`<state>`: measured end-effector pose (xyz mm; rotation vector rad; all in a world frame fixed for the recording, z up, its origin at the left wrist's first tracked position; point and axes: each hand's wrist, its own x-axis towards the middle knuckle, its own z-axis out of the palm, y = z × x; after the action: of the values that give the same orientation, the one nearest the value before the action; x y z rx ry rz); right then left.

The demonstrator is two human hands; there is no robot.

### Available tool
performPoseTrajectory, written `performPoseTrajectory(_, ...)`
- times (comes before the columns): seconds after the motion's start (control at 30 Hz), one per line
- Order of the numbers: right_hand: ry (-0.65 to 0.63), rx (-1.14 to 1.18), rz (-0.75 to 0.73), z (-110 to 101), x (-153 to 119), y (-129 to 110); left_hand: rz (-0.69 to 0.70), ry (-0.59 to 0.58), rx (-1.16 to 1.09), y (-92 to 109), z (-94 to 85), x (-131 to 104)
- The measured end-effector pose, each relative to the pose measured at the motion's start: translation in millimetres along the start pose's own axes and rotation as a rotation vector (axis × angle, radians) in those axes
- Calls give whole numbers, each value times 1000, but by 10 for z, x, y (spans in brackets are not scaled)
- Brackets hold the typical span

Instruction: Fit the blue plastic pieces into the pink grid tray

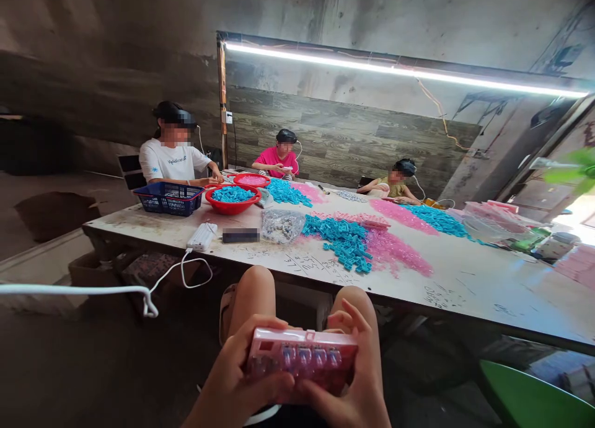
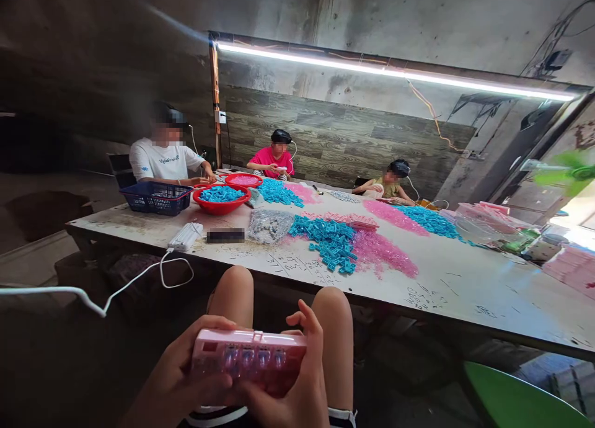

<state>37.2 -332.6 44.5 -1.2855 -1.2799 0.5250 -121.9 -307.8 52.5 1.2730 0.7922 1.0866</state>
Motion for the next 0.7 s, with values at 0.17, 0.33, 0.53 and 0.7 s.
performPoseTrajectory(0.17,29,-127,-73,6,19,28,8,-31,-28,-40,21,12)
performPoseTrajectory(0.33,15,-151,-42,-19,31,31,18,-134,-178,-31,-5,11)
performPoseTrajectory(0.53,-33,-84,18,-51,22,68,34,-206,-210,-70,-47,18)
performPoseTrajectory(0.7,-21,-47,34,-48,39,149,55,-207,-196,-111,-31,54)
